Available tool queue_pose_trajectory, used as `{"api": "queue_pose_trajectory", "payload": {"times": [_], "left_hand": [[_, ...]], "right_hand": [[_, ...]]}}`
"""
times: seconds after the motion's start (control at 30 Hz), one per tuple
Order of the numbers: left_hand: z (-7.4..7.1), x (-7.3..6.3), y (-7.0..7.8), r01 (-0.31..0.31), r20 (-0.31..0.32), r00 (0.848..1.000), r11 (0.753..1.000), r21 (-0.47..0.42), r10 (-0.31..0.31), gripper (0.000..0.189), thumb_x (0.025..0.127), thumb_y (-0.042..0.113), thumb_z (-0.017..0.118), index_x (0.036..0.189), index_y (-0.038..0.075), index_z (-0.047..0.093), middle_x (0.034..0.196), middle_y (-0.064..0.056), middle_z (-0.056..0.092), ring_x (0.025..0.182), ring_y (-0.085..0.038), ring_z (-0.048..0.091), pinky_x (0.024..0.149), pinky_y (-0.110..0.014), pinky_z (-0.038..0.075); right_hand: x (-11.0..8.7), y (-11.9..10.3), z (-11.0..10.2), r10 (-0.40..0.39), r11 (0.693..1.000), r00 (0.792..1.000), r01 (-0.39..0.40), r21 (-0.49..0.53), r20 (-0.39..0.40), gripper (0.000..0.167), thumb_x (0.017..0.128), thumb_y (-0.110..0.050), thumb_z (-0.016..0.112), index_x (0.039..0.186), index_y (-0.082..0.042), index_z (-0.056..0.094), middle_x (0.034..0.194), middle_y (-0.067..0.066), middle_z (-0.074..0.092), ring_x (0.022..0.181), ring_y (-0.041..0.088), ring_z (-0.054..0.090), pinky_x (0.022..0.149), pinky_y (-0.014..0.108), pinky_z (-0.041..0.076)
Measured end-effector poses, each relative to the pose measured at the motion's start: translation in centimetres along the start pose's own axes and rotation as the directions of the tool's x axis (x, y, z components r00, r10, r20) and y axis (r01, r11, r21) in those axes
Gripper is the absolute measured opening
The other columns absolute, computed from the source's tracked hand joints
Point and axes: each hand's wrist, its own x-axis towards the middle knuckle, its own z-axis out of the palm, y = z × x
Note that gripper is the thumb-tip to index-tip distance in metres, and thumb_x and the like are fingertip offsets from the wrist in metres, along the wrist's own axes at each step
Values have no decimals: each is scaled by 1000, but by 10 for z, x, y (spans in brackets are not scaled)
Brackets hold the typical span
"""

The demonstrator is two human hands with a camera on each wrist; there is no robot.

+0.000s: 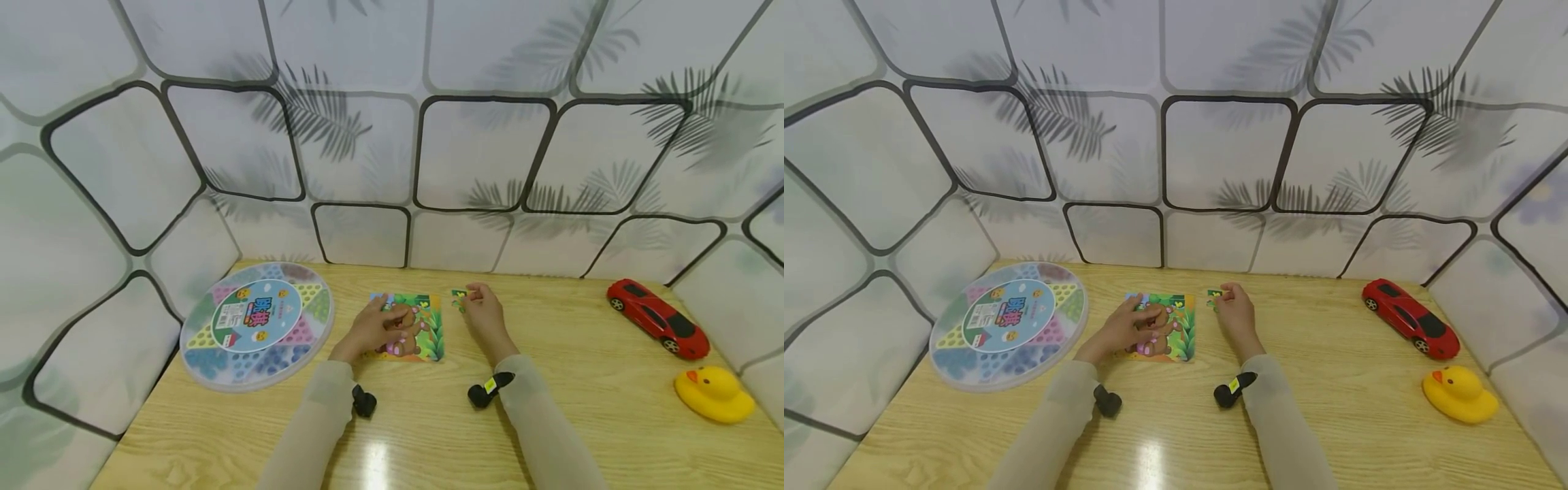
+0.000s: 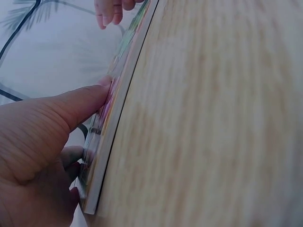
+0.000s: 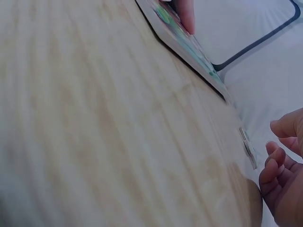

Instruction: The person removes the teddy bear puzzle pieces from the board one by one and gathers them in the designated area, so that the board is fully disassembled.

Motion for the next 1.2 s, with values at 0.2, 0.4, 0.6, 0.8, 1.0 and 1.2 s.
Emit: {"api": "queue_pose_trajectory", "payload": {"times": [0.2, 0.4, 0.6, 0.8, 1.0, 1.2], "left_hand": [[0, 0, 0, -6, -1, 1000, 1000, -4, 6, 54, 87, 32, 68, 137, 16, 53, 153, -24, 20, 140, -46, 13, 109, -58, 18], [2, 2, -3, -1, 3, 1000, 1000, 10, 1, 55, 88, 34, 67, 139, 19, 51, 153, -24, 18, 140, -46, 12, 109, -59, 18], [5, 0, -3, 0, 12, 1000, 999, 40, -1, 56, 89, 35, 65, 141, 19, 48, 154, -24, 16, 140, -45, 11, 109, -59, 18], [6, 0, -4, -15, 9, 1000, 998, 68, 14, 56, 90, 35, 64, 141, 19, 47, 153, -25, 17, 139, -46, 12, 108, -60, 19], [5, 1, -6, -29, 9, 1000, 996, 83, 28, 58, 90, 36, 64, 142, 17, 47, 153, -25, 18, 140, -45, 13, 109, -59, 19], [3, 1, -9, -38, 8, 999, 999, 34, 37, 69, 89, 36, 65, 143, 2, 39, 153, -23, 19, 141, -41, 12, 111, -55, 16]], "right_hand": [[-7, -8, 8, -84, 996, 995, 84, -3, 54, 33, 94, -20, 57, 124, -7, 54, 102, 8, 51, 80, 19, 49, 65, 29, 43], [-14, -16, 22, -184, 979, 967, 196, -51, 174, 30, 94, -20, 59, 120, -5, 57, 99, 9, 57, 80, 19, 53, 67, 29, 44], [-15, -14, 36, -231, 957, 927, 271, -103, 295, 29, 90, -18, 65, 115, -3, 60, 91, 6, 59, 75, 16, 51, 64, 28, 44], [-19, -21, 39, -233, 926, 906, 317, -203, 353, 36, 87, -24, 69, 115, -3, 60, 82, 3, 59, 69, 15, 52, 61, 28, 44], [-21, -29, 44, -189, 874, 922, 315, -370, 338, 41, 86, -30, 70, 116, -5, 61, 81, 0, 56, 64, 14, 50, 55, 26, 40], [-20, -30, 47, -165, 864, 936, 290, -412, 311, 41, 84, -31, 72, 118, -10, 63, 84, 0, 57, 67, 14, 51, 57, 28, 41]]}}
